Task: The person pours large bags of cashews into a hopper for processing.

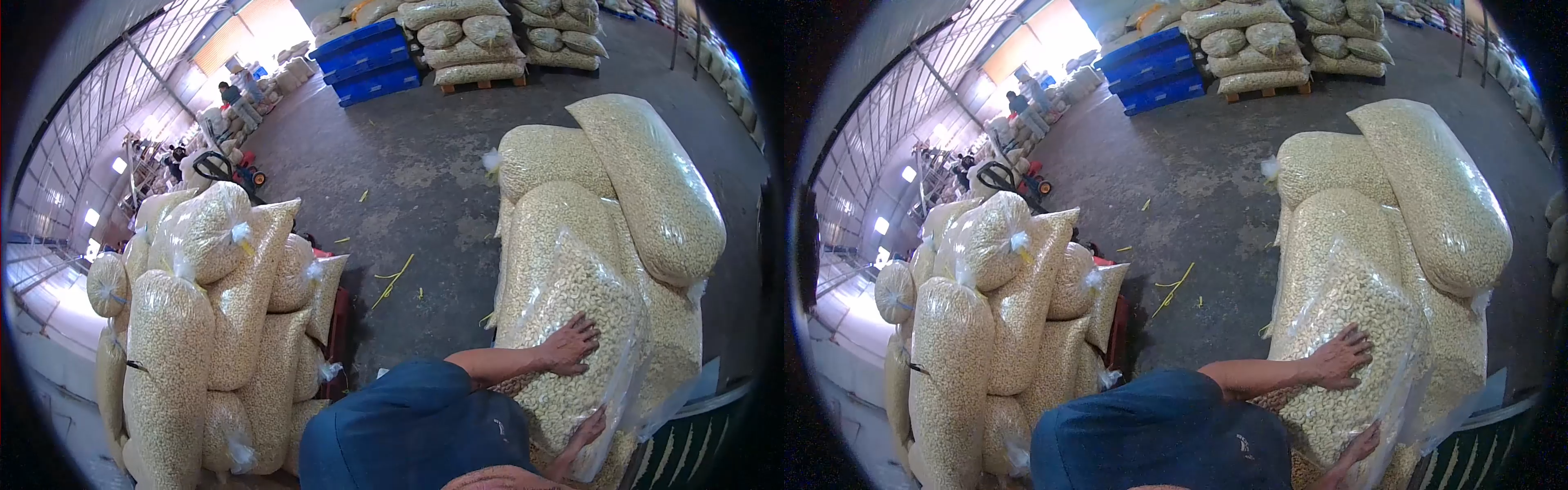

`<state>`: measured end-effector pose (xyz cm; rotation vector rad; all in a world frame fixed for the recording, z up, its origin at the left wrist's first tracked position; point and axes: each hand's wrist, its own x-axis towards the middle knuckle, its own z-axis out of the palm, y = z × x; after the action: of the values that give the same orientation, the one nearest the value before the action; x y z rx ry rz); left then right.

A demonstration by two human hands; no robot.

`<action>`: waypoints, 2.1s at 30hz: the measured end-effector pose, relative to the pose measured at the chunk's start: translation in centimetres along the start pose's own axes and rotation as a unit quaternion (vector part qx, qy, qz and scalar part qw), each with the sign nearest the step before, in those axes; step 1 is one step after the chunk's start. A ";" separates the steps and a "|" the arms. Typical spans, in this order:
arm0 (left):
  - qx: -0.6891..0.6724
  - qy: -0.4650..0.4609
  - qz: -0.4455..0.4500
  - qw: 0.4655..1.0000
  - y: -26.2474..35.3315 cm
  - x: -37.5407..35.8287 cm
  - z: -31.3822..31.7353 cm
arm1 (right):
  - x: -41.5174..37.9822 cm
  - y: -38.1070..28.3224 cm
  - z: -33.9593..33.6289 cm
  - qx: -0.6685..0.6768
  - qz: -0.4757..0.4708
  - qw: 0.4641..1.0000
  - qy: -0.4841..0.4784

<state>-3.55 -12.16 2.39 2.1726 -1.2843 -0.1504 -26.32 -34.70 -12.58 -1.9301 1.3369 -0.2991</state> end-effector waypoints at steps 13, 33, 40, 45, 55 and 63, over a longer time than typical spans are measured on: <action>-0.003 0.040 0.023 0.999 -1.1 -0.4 1.6 | 0.5 0.1 0.4 -0.005 0.001 1.000 -0.019; -0.020 0.083 0.040 0.996 -2.2 -0.4 2.9 | 0.6 0.9 0.3 -0.089 -0.022 0.996 -0.021; -0.023 0.040 0.024 0.999 -1.3 -0.4 1.2 | 2.5 3.1 0.8 -0.069 -0.016 0.997 -0.030; -0.019 0.056 0.025 0.998 -1.5 -0.2 2.0 | 2.9 4.5 1.1 -0.130 -0.071 0.988 -0.030; -0.033 0.069 0.027 0.997 -1.5 -0.2 2.2 | 0.8 0.9 0.6 0.008 -0.019 0.999 -0.025; -0.022 0.046 0.021 0.998 -1.5 0.0 2.2 | -0.2 -0.8 -0.2 0.024 -0.018 0.999 -0.038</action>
<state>-3.25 -12.56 -0.19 2.0888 -1.2632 -0.0600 -25.93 -34.43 -11.81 -1.9082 1.2370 -0.2710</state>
